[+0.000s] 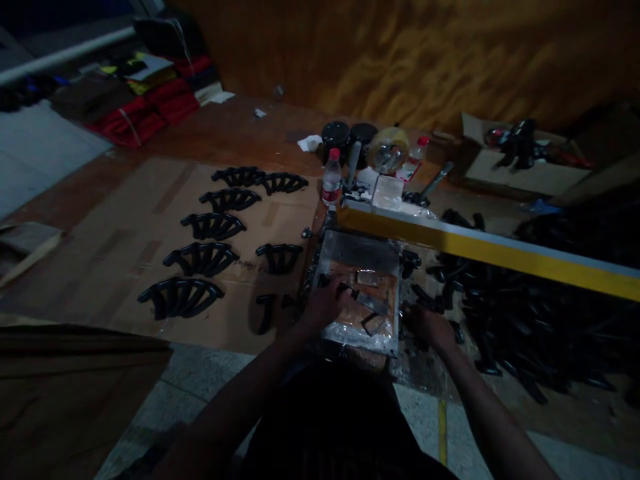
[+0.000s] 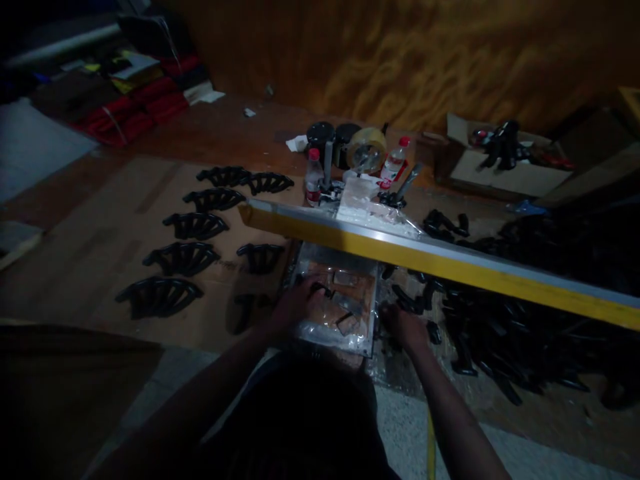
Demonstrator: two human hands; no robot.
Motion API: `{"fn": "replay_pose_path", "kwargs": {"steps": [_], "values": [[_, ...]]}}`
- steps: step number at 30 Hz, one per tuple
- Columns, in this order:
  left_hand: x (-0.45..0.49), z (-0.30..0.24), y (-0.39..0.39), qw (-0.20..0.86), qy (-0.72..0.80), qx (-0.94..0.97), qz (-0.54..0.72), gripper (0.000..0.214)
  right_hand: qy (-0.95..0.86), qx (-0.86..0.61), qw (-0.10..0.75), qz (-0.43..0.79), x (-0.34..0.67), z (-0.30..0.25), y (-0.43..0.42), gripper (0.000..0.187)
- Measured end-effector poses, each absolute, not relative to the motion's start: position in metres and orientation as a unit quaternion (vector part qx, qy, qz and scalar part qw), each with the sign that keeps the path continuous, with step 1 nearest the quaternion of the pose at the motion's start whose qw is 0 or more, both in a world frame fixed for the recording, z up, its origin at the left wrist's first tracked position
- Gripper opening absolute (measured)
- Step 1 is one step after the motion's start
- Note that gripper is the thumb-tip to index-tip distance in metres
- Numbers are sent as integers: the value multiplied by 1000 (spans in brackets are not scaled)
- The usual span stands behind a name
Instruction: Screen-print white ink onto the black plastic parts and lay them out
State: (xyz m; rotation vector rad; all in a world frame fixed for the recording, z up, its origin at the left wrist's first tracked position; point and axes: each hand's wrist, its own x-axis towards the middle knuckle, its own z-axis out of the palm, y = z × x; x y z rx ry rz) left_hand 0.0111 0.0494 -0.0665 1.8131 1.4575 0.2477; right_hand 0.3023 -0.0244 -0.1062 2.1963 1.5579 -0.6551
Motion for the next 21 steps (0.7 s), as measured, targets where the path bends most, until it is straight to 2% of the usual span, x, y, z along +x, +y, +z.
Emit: {"fn": "replay_pose_path", "kwargs": {"steps": [11,21], "values": [[28,-56,30,264,526,806,66,37,500,824,106,-244,311,-128,-35,47],[25,-44,21,212,480,847,90,28,464,840,117,-258,304,-122,-32,49]]}}
